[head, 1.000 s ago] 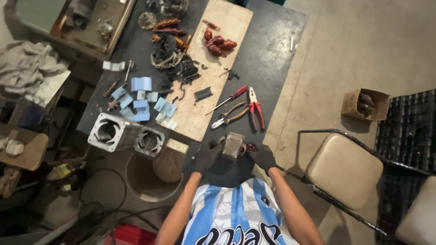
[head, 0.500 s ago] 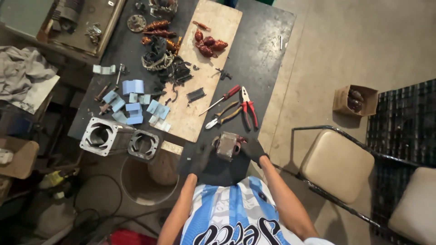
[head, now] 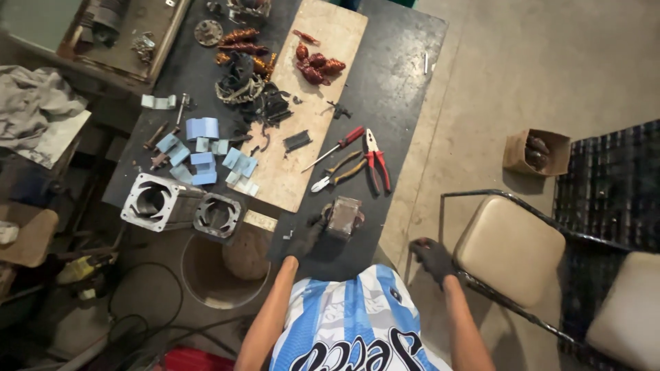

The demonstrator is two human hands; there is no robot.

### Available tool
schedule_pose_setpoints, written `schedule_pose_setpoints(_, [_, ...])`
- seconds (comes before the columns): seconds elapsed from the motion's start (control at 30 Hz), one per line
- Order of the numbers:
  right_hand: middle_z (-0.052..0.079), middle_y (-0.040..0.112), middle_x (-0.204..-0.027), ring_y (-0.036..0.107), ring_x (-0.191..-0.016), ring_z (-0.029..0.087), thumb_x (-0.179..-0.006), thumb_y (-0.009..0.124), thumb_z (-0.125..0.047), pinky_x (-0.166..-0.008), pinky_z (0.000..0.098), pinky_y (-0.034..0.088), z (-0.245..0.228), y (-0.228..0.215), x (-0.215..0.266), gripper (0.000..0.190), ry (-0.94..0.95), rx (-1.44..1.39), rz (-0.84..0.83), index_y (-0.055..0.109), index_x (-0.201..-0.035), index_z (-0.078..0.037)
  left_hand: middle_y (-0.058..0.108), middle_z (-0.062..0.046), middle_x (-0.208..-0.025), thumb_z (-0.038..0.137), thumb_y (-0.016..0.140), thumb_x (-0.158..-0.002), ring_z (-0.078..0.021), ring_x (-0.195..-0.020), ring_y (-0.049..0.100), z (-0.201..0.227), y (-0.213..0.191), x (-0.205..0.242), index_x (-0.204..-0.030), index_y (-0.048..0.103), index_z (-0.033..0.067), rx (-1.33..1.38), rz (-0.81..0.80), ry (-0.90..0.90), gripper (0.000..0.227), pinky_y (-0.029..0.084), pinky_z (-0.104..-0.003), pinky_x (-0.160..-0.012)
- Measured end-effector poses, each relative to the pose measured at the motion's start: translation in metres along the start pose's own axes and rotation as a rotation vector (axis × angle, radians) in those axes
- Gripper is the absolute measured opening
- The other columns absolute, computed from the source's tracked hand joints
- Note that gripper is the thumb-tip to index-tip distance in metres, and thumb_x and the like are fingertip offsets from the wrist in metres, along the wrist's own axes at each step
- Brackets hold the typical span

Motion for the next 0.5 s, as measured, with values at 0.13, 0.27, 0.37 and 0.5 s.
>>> schedule_pose_setpoints(0.13, [0.01,0.073,-0.081,0.068,-0.074,0.024,-0.078,0.082,-0.051,-0.065,0.039,0.054,0.109,-0.023,-0.02,0.05,0.152,-0.209,0.196,0.075,-0.114,-0.018,0.066,-0.017,-0.137,0.059,0.07,-0.09,-0.0376,-0.122,0.066,0.023,-0.005,0.016,-0.14,0.063,0.0149,-0.01,-0.009,-0.002,0.067,0.059,-0.042,-0.098])
schedule_pose_setpoints(0.27, [0.001,0.078,-0.112,0.07,-0.112,0.029,-0.081,0.071,-0.073,-0.096,0.048,0.052,0.112,-0.04,-0.022,0.056,0.206,0.072,0.32,0.071,-0.118,-0.031,0.07,-0.017,-0.129,0.049,0.062,-0.094,-0.0332,-0.116,0.069,0.042,-0.008,0.038,-0.138,0.063,0.0093,-0.067,-0.015,0.036,0.059,0.058,-0.043,-0.097])
schedule_pose_setpoints(0.37, [0.019,0.068,-0.133,0.057,-0.132,0.038,-0.093,0.073,-0.043,-0.113,0.0516,0.045,0.011,-0.033,0.027,0.052,0.007,-0.109,0.404,0.064,-0.139,-0.019,0.068,-0.019,-0.134,0.061,0.062,-0.094,-0.0362,-0.124,0.065,0.059,-0.008,0.057,-0.14,0.062,0.0105,-0.058,-0.024,0.055,0.068,0.052,-0.049,-0.106])
schedule_pose_setpoints(0.5, [0.036,0.07,-0.111,0.069,-0.107,0.044,-0.097,0.069,-0.009,-0.09,0.0503,0.06,-0.063,0.005,0.056,0.035,-0.232,-0.314,0.296,0.066,-0.131,-0.002,0.066,-0.021,-0.136,0.062,0.056,-0.098,-0.0386,-0.131,0.059,0.058,-0.006,0.057,-0.138,0.062,0.0083,-0.081,-0.022,0.08,0.067,0.044,-0.052,-0.114])
Point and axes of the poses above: each hand's wrist, its own x-axis away from the middle knuckle, its own y-axis out of the palm, z = x × y, the point moved 3 cm from there along -x, towards the middle knuckle
